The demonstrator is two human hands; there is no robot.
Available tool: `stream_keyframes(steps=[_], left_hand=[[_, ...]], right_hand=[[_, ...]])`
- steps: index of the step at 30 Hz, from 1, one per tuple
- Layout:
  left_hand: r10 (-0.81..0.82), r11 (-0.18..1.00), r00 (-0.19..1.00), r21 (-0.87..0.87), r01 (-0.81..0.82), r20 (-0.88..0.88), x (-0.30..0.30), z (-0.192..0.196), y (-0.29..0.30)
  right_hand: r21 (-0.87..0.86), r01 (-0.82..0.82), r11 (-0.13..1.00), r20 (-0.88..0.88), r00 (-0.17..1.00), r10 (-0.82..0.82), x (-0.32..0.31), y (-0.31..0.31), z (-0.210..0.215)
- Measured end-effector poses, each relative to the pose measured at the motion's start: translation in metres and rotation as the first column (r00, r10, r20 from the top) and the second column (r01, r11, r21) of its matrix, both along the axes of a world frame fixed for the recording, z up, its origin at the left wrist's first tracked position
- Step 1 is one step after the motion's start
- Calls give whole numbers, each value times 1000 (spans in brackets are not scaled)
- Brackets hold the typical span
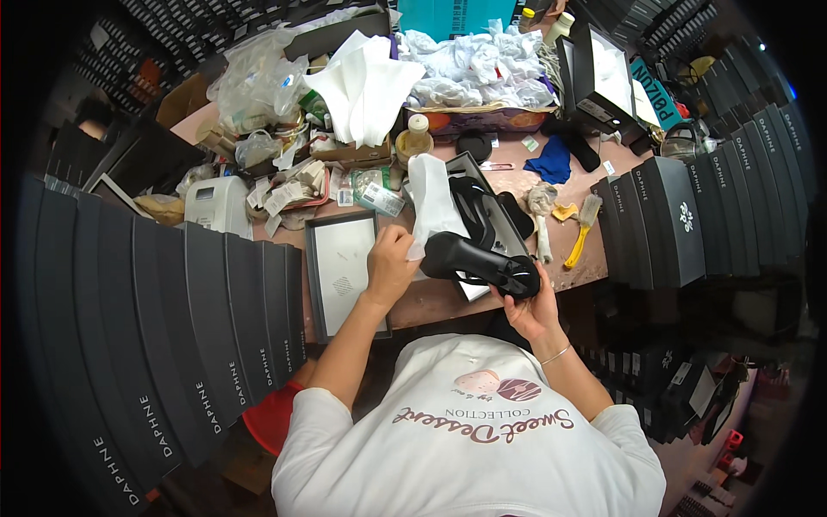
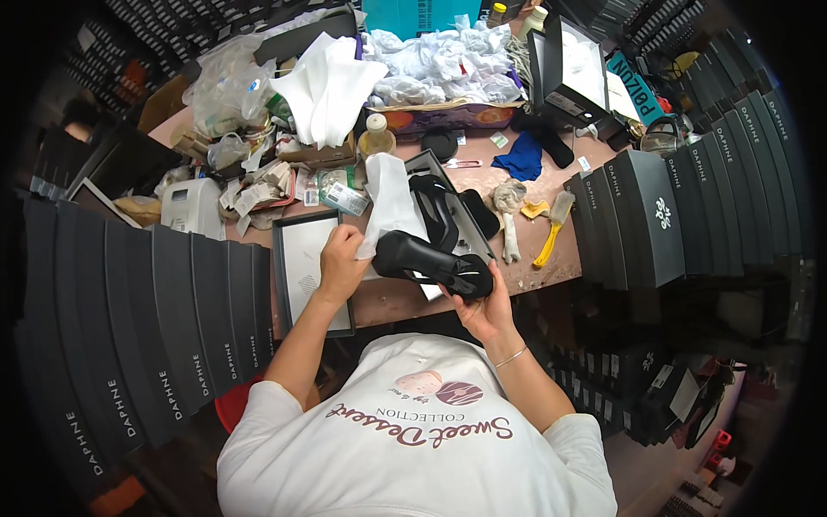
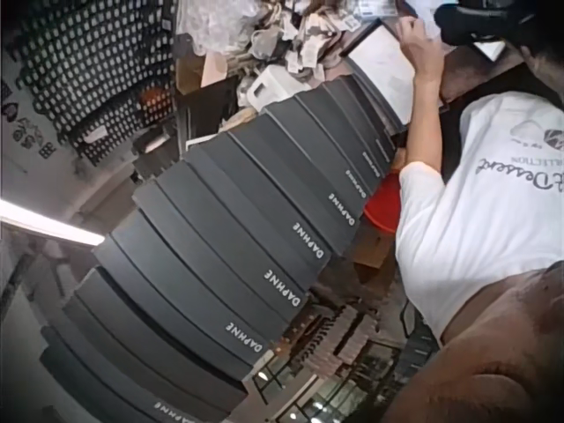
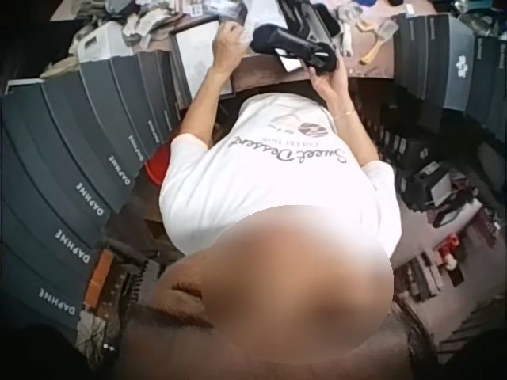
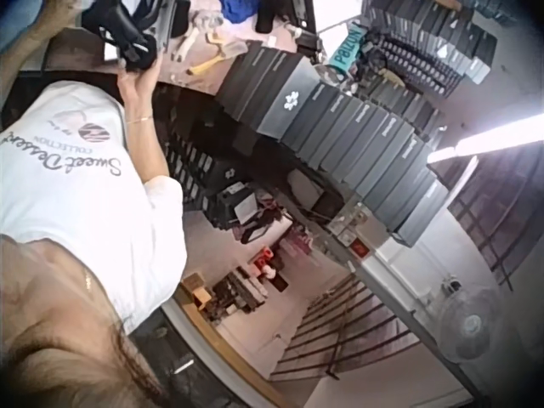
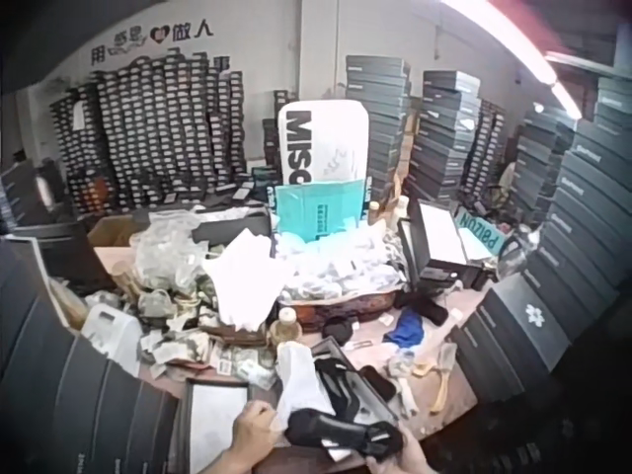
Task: Packing pairs of shoes into boxes with protective tissue paper and stacking the boxes.
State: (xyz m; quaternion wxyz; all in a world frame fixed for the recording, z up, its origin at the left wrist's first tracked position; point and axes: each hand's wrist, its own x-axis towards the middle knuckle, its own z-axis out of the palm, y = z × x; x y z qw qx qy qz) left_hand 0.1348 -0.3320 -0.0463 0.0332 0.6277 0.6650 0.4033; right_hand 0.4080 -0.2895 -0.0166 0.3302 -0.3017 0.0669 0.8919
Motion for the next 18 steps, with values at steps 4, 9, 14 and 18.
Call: stream_keyframes(steps=[4,9,14,18], left_hand=[[116,983,244,-76,-166,963,21,-29,-2],[290,957,810,-145,-252,509,8,-42,-19],[-3,996,965,-83,26,261,3,-7,-16],[40,986,942,-167,17,332,5,-23,-20]], right_hand=[[375,-19,927,406,902,-146,-12,-11,15],[499,-753,428,858,500,-119,0,0,50],[538,-619,572,704,703,99,-11,8,41],[466,-603,648,688,707,163,-19,19,39]])
